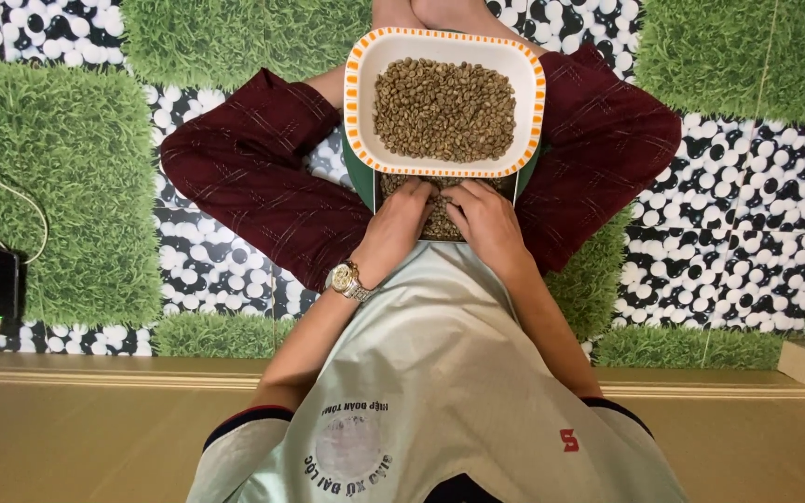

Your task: The person sorts coffee beans by hand, picking them from a tray and placing them into a container.

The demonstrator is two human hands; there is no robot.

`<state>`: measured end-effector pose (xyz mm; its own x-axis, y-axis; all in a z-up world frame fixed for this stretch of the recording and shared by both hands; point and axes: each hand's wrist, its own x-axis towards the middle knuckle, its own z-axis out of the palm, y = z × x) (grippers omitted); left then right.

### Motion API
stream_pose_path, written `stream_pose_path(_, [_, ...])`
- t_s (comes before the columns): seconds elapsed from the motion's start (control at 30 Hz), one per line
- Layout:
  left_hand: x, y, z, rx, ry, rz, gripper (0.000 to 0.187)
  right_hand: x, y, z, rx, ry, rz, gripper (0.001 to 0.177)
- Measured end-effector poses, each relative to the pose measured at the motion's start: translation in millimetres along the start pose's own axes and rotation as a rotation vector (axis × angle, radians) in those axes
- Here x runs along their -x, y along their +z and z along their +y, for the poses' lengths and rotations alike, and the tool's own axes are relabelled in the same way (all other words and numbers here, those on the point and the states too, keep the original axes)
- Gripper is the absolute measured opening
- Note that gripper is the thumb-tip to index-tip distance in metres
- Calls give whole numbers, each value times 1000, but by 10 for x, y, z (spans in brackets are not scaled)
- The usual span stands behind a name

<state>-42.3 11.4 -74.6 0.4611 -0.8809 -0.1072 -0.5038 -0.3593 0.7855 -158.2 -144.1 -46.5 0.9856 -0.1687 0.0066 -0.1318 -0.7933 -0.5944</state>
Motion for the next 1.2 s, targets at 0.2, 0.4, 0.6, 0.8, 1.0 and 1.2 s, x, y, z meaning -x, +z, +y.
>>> stream_pose_path(0.2, [60,-318,353,131,36,78,15,20,-72,-92,-160,-9,73,14])
stream_pose_path(0.4, [150,-418,529,168,132,228,14,71,-171,-191,-297,6,141,19])
stream_pose_path(0.6, [182,-356,544,279,150,344,21,88,-180,-199,-404,35,196,22])
stream_pose_path(0.8, [186,-344,520,354,139,362,20,117,-126,-173,-440,46,230,24])
stream_pose_path(1.0, [188,-293,456,467,52,345,21,111,-143,-215,-427,42,252,22])
stream_pose_path(1.2, [193,-238,427,514,-28,346,20,100,-151,-218,-388,25,249,19])
